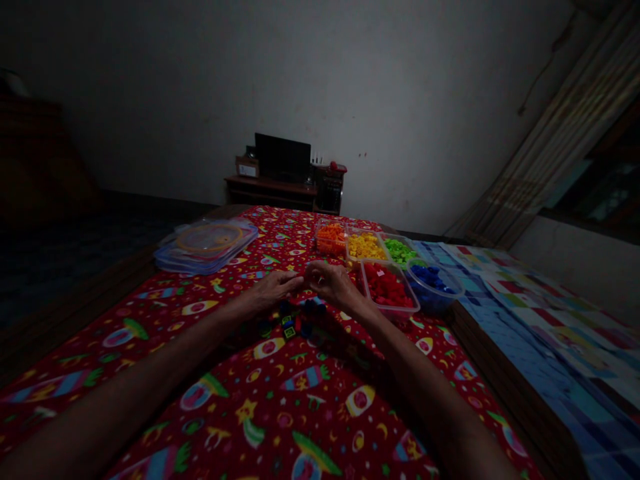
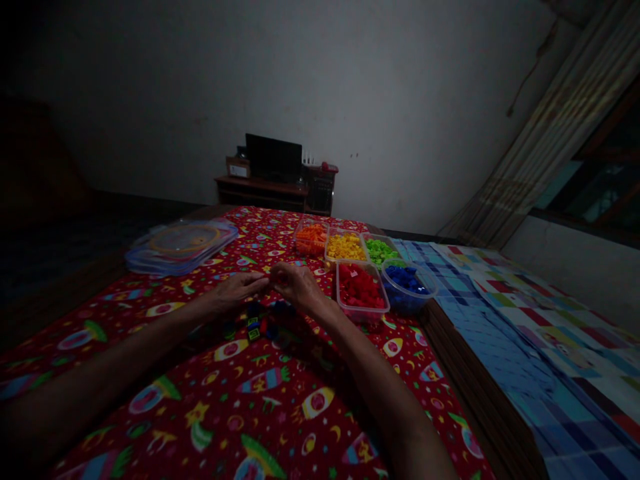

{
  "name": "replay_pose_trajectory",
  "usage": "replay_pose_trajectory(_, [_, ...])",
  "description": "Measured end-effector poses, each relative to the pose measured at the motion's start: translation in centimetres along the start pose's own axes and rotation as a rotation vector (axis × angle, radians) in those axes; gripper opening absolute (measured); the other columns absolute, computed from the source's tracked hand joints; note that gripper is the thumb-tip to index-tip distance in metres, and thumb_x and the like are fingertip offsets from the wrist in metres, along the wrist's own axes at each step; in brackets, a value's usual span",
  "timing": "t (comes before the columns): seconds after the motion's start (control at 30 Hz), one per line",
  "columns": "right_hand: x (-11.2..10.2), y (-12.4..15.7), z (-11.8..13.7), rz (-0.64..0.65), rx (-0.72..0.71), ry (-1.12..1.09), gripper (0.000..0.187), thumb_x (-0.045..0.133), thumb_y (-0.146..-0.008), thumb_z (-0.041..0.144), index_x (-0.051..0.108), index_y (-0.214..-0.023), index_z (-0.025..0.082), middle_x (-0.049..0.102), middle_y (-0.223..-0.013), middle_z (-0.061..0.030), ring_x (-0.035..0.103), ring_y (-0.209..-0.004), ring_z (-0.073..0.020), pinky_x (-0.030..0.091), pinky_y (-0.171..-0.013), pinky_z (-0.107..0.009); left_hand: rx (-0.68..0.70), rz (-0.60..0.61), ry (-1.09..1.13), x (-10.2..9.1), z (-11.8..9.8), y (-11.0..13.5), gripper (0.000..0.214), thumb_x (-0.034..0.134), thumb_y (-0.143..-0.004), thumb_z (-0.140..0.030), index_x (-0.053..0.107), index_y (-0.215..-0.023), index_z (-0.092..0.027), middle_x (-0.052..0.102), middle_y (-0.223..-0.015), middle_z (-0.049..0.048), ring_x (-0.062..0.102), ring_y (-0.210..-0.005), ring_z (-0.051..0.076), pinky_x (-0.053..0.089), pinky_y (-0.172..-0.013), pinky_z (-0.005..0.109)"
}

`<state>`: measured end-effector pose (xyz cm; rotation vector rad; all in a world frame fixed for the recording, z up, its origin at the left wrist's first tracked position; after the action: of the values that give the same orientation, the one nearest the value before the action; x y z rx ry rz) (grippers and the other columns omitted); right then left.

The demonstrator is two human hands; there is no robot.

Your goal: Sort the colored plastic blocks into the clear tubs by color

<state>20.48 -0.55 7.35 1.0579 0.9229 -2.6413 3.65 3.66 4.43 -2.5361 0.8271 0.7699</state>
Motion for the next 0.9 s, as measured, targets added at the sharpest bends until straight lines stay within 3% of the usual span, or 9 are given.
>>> replay_pose_trajectory(0.33, [0.3,0.2,0.0,-0.001,-0.001,0.143,0.009,0.058,-0.082,0.014,0.067,-0.086,0.015,0.068,-0.074,-0.0028,0.058,-0.064,-0.0121,0.034,-0.059,-0.020,-0.034,-0.017,-0.060,0.4,-0.1,0.2,0.052,0.035,-0.081,-0.065,0.051,-0.066,-0.018,0.047,-0.061,-0.0010,0.044,-0.060,0.014,0.036,-0.055,0.025])
replay_pose_trajectory(0.47, [0.7,0.2,-0.2,-0.003,0.028,0.198,0.014,0.059,-0.077,0.010,0.067,-0.087,0.017,0.069,-0.075,-0.0022,0.058,-0.065,-0.0123,0.036,-0.061,-0.020,-0.087,-0.043,-0.053,0.6,-0.3,0.5,0.058,0.030,-0.083,-0.067,0.054,-0.067,-0.017,0.053,-0.065,0.0013,0.050,-0.064,0.017,0.040,-0.059,0.027])
replay_pose_trajectory(0.6, [0.5,0.0,-0.7,-0.039,0.065,0.102,0.013,0.059,-0.077,0.011,0.068,-0.085,0.016,0.070,-0.076,-0.0024,0.062,-0.068,-0.0130,0.040,-0.062,-0.020,-0.090,-0.050,-0.028,0.8,-0.5,0.6,0.062,0.030,-0.082,-0.070,0.060,-0.074,-0.016,0.062,-0.072,0.0043,0.055,-0.070,0.020,0.045,-0.065,0.029])
replay_pose_trajectory(0.7, [-1.2,0.0,-0.8,-0.057,0.078,0.043,0.012,0.059,-0.078,0.013,0.068,-0.085,0.015,0.070,-0.077,-0.0030,0.063,-0.069,-0.0125,0.041,-0.062,-0.019,-0.079,-0.058,-0.054,0.3,-0.3,0.4,0.063,0.033,-0.082,-0.070,0.065,-0.081,-0.016,0.068,-0.081,0.0062,0.059,-0.076,0.022,0.047,-0.069,0.030])
replay_pose_trajectory(0.77, [-3.5,0.2,-0.7,-0.060,0.105,0.083,0.011,0.058,-0.078,0.013,0.068,-0.084,0.014,0.069,-0.075,-0.0031,0.061,-0.066,-0.0117,0.040,-0.059,-0.019,-0.048,-0.028,-0.115,-0.4,-0.5,0.4,0.058,0.040,-0.081,-0.067,0.068,-0.086,-0.017,0.069,-0.085,0.0059,0.060,-0.080,0.022,0.047,-0.071,0.029])
replay_pose_trajectory(0.9, [-9.5,1.5,-0.8,-0.088,0.220,0.345,0.014,0.057,-0.077,0.010,0.069,-0.085,0.014,0.069,-0.075,-0.0047,0.059,-0.067,-0.0122,0.038,-0.059,-0.020,0.065,0.195,-0.287,-1.5,-1.9,1.2,0.039,0.057,-0.078,-0.055,0.071,-0.093,-0.021,0.069,-0.095,0.0049,0.061,-0.090,0.022,0.046,-0.080,0.027])
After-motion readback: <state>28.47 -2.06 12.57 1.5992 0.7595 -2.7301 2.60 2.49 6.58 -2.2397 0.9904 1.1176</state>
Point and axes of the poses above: each hand's wrist, its own y-axis away from the middle knuckle, its own x-axis out of the palm, z = x × y, the point moved 2 cm from there along -y, towards the middle knuckle
